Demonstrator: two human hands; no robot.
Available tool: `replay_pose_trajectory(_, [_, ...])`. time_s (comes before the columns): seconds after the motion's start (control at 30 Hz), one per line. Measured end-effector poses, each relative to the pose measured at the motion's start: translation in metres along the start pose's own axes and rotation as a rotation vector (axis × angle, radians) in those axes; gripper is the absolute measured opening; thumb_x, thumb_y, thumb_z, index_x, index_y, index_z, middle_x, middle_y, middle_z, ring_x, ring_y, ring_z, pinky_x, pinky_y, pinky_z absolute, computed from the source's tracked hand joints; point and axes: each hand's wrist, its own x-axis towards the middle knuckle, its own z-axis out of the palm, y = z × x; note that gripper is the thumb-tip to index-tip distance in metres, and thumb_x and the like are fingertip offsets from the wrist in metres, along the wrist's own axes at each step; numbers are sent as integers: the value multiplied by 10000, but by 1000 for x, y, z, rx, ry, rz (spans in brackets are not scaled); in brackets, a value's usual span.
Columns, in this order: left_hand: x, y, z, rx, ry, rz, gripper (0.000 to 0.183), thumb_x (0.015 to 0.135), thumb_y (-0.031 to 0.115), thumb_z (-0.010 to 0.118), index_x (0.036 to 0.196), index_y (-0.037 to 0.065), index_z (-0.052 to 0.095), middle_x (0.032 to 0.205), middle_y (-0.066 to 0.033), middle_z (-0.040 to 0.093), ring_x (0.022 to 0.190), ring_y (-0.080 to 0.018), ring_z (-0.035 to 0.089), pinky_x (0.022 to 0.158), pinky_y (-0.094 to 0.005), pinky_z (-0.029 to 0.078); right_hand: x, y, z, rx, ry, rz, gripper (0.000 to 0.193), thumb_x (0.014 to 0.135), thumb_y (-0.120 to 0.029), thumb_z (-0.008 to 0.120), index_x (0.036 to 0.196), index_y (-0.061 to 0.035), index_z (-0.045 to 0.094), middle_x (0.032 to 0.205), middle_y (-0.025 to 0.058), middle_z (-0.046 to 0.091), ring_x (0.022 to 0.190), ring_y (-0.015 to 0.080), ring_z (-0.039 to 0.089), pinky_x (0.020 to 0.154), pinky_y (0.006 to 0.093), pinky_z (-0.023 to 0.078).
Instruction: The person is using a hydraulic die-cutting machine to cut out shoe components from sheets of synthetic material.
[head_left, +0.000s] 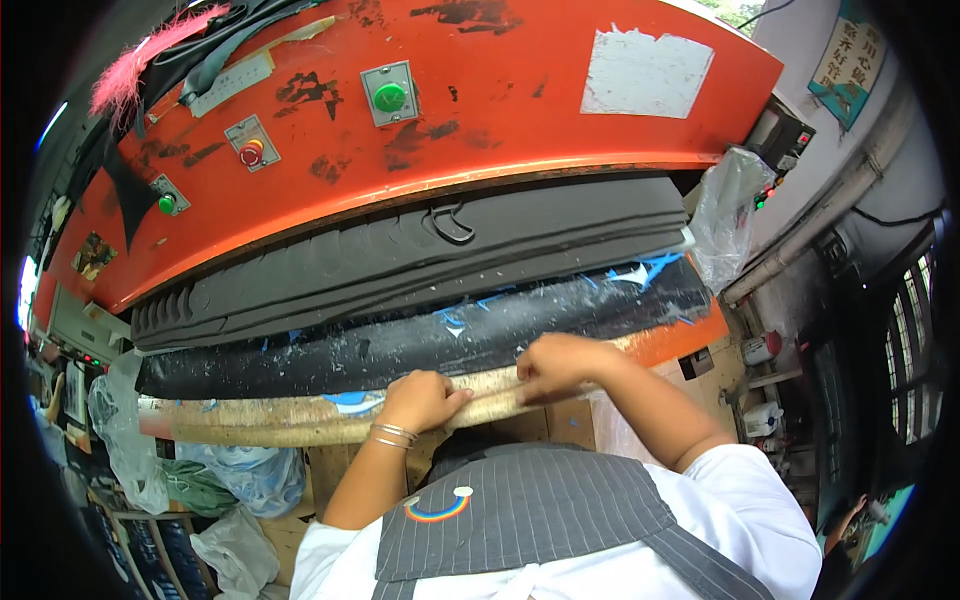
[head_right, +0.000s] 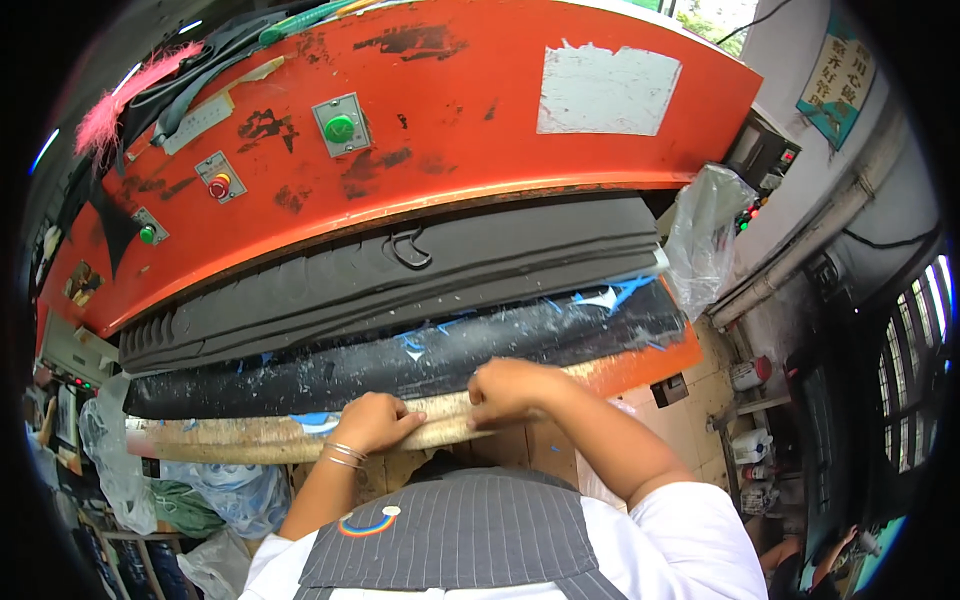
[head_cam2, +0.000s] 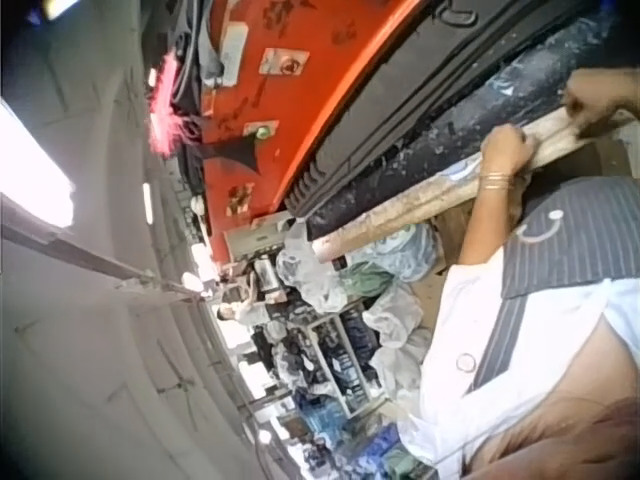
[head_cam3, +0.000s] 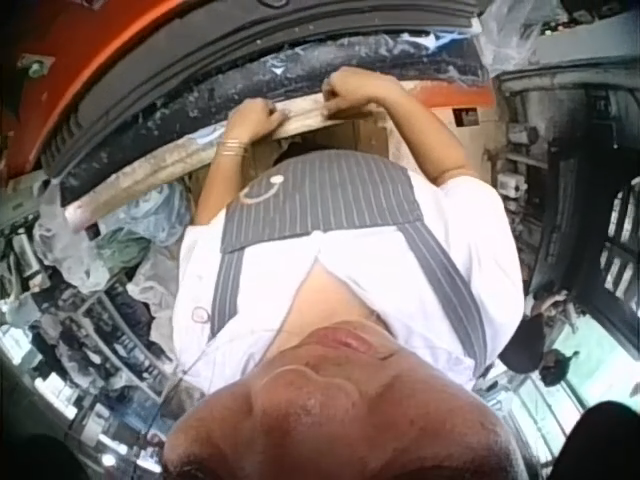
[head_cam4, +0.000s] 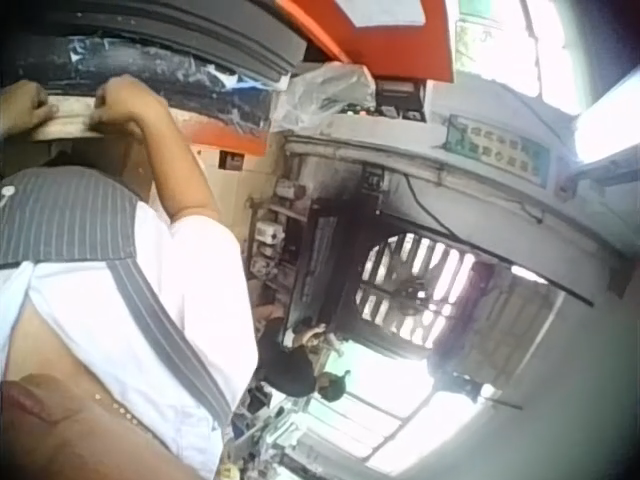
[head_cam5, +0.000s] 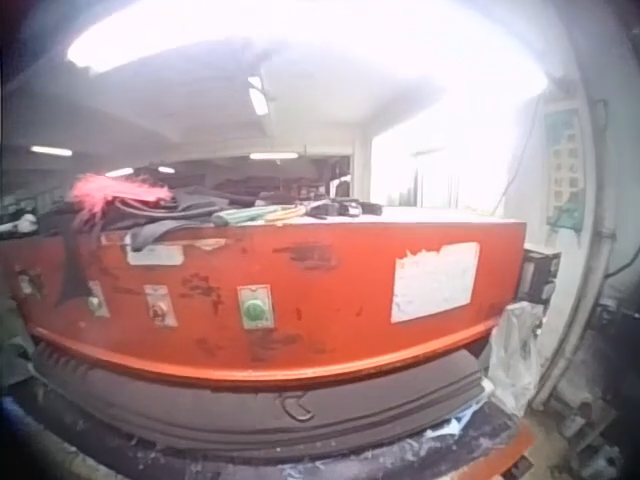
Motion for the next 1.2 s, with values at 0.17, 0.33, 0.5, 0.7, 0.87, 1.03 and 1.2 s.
replay_pose_trajectory(0.17, [74, 6, -7, -33, 910, 416, 168, 787, 195, 721, 921, 109, 667, 859, -76, 584, 848, -292, 556, 758, -398, 443, 95, 8, -62, -43, 728, -191, 224, 812, -219, 661, 964, -54, 669, 1053, 178, 615, 970, 392, 611, 840, 463, 497])
replay_pose_trajectory(0.33, [112, -2, 9, 80, 753, 488, 144, 791, 187, 712, 872, 98, 633, 819, -79, 516, 808, -291, 501, 719, -394, 391, 155, 1, -96, -366, 256, 107, 464, 737, -285, 697, 1133, -47, 662, 1154, 137, 627, 1038, 333, 630, 866, 423, 507])
replay_pose_trajectory(0.5, [119, 26, -20, -220, 888, 529, 208, 808, 189, 712, 897, 51, 585, 892, -120, 535, 863, -326, 509, 768, -414, 421, 175, 17, -136, -51, -29, 234, 285, 683, -262, 670, 798, -7, 725, 685, 115, 666, 745, 214, 662, 700, 366, 535])
replay_pose_trajectory(0.7, [121, 13, 28, 41, 984, 490, 363, 847, 320, 685, 1035, 34, 562, 1067, -189, 626, 1020, -347, 594, 830, -447, 480, 142, 69, -134, 1041, 478, -384, 190, 784, -134, 594, 876, -12, 707, 786, 74, 678, 650, 104, 609, 592, 240, 485])
replay_pose_trajectory(0.87, [145, 37, -54, 44, 520, 116, 212, 876, 291, 590, 883, 90, 655, 893, -159, 656, 855, -361, 630, 724, -468, 494, 93, 55, -145, 519, 586, -288, 214, 747, -168, 599, 842, -24, 725, 684, 88, 667, 602, 136, 615, 581, 283, 487])
replay_pose_trajectory(1.03, [195, 5, -13, 137, 790, 206, 279, 829, 191, 602, 1083, 187, 716, 930, -45, 597, 896, -259, 577, 790, -403, 459, 119, 74, -84, -56, 547, 54, 391, 722, -364, 657, 1034, -134, 702, 1133, 91, 663, 1014, 297, 630, 878, 401, 497])
replay_pose_trajectory(1.2, [190, 6, -20, 113, 723, 210, 367, 815, 149, 598, 1166, 202, 690, 969, -19, 542, 944, -224, 520, 824, -372, 416, 76, 92, -66, -139, 586, -176, 1074, 579, -633, 790, 1462, -184, 374, 1521, 243, 252, 1413, 432, 202, 1119, 528, 208])
